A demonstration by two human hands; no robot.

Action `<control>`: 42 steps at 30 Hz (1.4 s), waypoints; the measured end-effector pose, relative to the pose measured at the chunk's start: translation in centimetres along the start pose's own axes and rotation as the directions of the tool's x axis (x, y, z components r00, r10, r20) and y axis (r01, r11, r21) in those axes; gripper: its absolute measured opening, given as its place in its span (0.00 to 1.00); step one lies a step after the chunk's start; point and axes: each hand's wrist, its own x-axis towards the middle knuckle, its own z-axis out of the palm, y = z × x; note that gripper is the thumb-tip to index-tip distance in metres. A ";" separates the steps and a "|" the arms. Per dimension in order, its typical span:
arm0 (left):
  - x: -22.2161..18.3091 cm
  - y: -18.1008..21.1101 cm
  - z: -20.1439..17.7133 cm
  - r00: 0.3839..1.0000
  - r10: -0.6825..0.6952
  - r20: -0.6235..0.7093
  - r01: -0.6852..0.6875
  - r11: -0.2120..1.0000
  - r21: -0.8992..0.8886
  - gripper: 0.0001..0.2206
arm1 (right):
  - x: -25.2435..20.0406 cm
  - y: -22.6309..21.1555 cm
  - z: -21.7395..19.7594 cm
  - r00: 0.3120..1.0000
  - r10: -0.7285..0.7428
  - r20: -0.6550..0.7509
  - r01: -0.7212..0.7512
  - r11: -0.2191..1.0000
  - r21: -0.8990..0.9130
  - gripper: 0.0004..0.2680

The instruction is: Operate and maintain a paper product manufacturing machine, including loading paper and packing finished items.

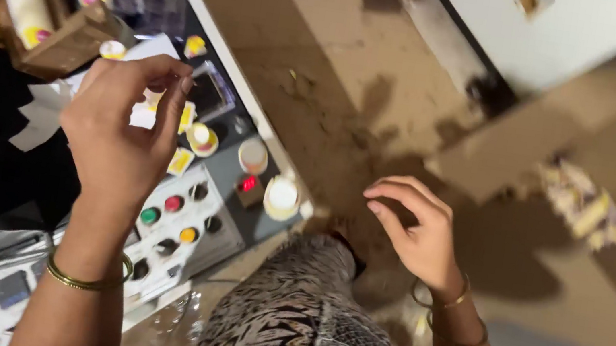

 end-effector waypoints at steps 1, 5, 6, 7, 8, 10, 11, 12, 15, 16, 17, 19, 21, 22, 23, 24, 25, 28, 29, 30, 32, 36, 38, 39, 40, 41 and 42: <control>0.9 -0.3 1.5 0.999 -0.020 -0.037 0.022 0.999 0.036 0.04 | 1.2 1.9 -1.1 0.999 -0.042 0.034 0.041 0.999 0.015 0.05; 4.9 0.2 4.0 0.994 -0.024 -0.102 0.041 0.986 0.161 0.07 | 5.8 11.0 -4.6 0.985 0.155 0.082 -0.174 0.924 0.340 0.05; 5.9 0.8 4.7 0.993 -0.065 -0.102 0.079 0.986 0.144 0.07 | 6.5 14.0 -5.5 0.960 0.258 0.110 -0.280 0.852 0.442 0.07; 6.5 1.3 5.2 0.987 -0.072 -0.140 0.097 0.978 0.182 0.07 | 6.7 18.2 -6.8 0.967 0.213 0.141 -0.254 0.854 0.453 0.07; 7.2 1.6 5.6 0.986 -0.127 -0.113 0.148 0.968 0.201 0.07 | 7.2 22.6 -7.6 0.908 0.372 0.194 -0.415 0.727 0.547 0.08; 8.3 2.3 6.2 0.975 -0.187 -0.123 0.214 0.943 0.256 0.07 | 9.1 29.7 -8.1 0.828 0.471 0.305 -0.548 0.567 0.615 0.10; 8.9 2.6 6.5 0.965 -0.228 -0.126 0.254 0.934 0.250 0.09 | 10.3 32.3 -7.9 0.788 0.566 0.244 -0.590 0.580 0.561 0.12; 9.3 2.9 6.7 0.954 -0.270 -0.129 0.294 0.924 0.245 0.12 | 11.4 35.1 -7.3 0.738 0.651 0.177 -0.636 0.583 0.507 0.13; 9.9 2.6 7.6 0.934 -0.332 -0.133 0.358 0.869 0.341 0.09 | 14.6 59.8 -3.8 0.693 0.576 0.434 -0.713 0.458 0.531 0.13; 9.7 2.7 7.8 0.922 -0.351 -0.161 0.386 0.850 0.358 0.09 | 19.3 56.4 -3.0 0.690 0.555 0.465 -0.721 0.466 0.514 0.13; 9.4 2.9 8.3 0.903 -0.385 -0.192 0.430 0.810 0.398 0.10 | 23.7 52.4 -2.1 0.692 0.536 0.484 -0.716 0.424 0.554 0.13; 9.2 4.1 10.1 0.863 -0.440 -0.247 0.505 0.745 0.436 0.11 | 31.2 45.9 -1.8 0.682 0.507 0.528 -0.727 0.389 0.566 0.13; 10.2 5.3 11.5 0.746 -0.526 -0.408 0.666 0.598 0.446 0.09 | 39.0 41.0 -0.8 0.785 0.304 0.540 -0.608 0.543 0.579 0.11; 11.1 5.7 12.6 0.735 -0.527 -0.427 0.678 0.583 0.447 0.09 | 42.8 39.6 -0.3 0.781 0.287 0.555 -0.609 0.547 0.574 0.11; 11.9 6.1 13.7 0.664 -0.568 -0.485 0.747 0.513 0.423 0.09 | 46.5 38.0 0.3 0.818 0.178 0.547 -0.536 0.578 0.615 0.10; 12.5 6.6 14.7 0.587 -0.608 -0.535 0.810 0.436 0.392 0.08 | 49.6 36.4 0.9 0.841 0.074 0.536 -0.468 0.597 0.652 0.09; 13.6 6.6 15.6 0.572 -0.612 -0.547 0.820 0.419 0.390 0.08 | 52.1 34.5 1.6 0.831 0.065 0.552 -0.476 0.598 0.645 0.09; 16.3 6.2 18.9 0.481 -0.583 -0.655 0.871 0.402 0.282 0.09 | 57.8 29.2 4.0 0.777 -0.067 0.626 -0.445 0.644 0.622 0.09; 17.3 5.4 19.9 0.414 -0.620 -0.667 0.897 0.403 0.182 0.10 | 59.0 27.6 5.2 0.747 -0.168 0.644 -0.408 0.648 0.643 0.08; 18.1 4.5 20.7 0.347 -0.654 -0.673 0.913 0.400 0.082 0.11 | 60.0 25.9 6.6 0.707 -0.267 0.655 -0.376 0.643 0.667 0.08; 19.8 1.9 22.3 0.332 -0.644 -0.689 0.908 0.415 0.050 0.10 | 61.5 22.1 9.3 0.622 -0.350 0.700 -0.377 0.649 0.660 0.08; 23.2 -4.7 22.8 0.416 -0.589 -0.693 0.865 0.490 0.103 0.09 | 65.6 15.5 15.9 0.413 -0.634 0.654 -0.254 0.609 0.751 0.05; 24.6 -8.6 22.2 0.396 -0.590 -0.704 0.867 0.492 0.075 0.09 | 68.5 12.0 18.3 0.373 -0.739 0.561 -0.192 0.530 0.826 0.04; 25.5 -10.7 21.7 0.380 -0.596 -0.708 0.866 0.498 0.046 0.08 | 70.2 10.0 19.5 0.329 -0.825 0.460 -0.133 0.442 0.887 0.05; 25.9 -13.4 21.3 0.379 -0.591 -0.712 0.865 0.499 0.047 0.08 | 72.1 8.6 21.0 0.325 -0.829 0.456 -0.130 0.438 0.889 0.05; 26.5 -16.0 20.7 0.360 -0.599 -0.715 0.865 0.502 0.014 0.08 | 74.1 7.0 22.5 0.348 -0.822 0.451 -0.074 0.455 0.887 0.05; 26.9 -18.5 19.9 0.346 -0.609 -0.713 0.863 0.504 -0.012 0.08 | 75.9 5.4 23.8 0.379 -0.813 0.442 -0.021 0.470 0.883 0.05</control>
